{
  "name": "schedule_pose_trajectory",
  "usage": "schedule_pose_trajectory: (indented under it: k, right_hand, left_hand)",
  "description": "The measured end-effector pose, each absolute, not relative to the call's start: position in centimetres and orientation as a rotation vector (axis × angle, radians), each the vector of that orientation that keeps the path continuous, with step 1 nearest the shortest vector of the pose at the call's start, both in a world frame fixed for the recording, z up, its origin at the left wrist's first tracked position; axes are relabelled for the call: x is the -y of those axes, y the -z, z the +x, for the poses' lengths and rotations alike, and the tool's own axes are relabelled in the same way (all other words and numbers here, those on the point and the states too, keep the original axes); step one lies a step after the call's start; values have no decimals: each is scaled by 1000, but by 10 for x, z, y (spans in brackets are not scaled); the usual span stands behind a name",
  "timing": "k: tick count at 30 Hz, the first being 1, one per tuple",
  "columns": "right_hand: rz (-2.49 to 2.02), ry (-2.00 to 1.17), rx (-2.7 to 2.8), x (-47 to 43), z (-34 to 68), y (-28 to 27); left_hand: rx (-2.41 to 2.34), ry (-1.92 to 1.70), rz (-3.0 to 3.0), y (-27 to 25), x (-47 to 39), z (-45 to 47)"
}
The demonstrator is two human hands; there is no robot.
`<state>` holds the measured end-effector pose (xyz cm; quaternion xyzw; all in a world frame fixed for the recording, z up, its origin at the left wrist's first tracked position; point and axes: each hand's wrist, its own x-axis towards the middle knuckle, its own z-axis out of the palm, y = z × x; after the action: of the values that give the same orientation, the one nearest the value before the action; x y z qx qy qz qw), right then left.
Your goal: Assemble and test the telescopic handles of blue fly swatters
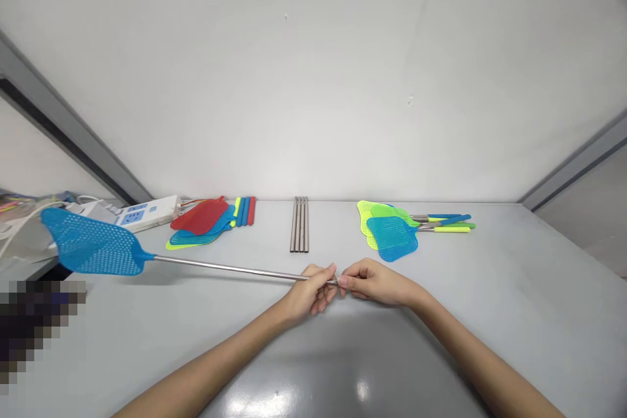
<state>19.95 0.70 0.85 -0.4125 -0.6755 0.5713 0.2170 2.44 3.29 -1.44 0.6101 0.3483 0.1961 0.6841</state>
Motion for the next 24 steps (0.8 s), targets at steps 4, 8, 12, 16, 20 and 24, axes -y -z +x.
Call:
schedule_pose_trajectory:
  k: [4, 8, 12, 16, 20, 24]
  right_hand:
    - [-1167, -1533, 1889, -6, 198, -10]
    - [-1185, -1495, 1920, -6, 199, -12]
    - [-1197, -1477, 1932, -6, 199, -12]
    - [-1207, -1477, 1918, -4, 199, -10]
    - [-1206, -1493, 1906, -3, 199, -10]
    - [-1210, -1501, 1905, -2, 199, -10]
  left_hand:
    - [-793, -461, 1386, 13, -32, 24]
    - [-811, -512, 1420, 11, -31, 24]
    - [-840, -603, 1441, 13, -30, 23]
    - [-842, -665, 1424, 17, -30, 23]
    - [-842, -692, 1393, 19, -31, 24]
    - [-861, -718, 1370, 18, -31, 24]
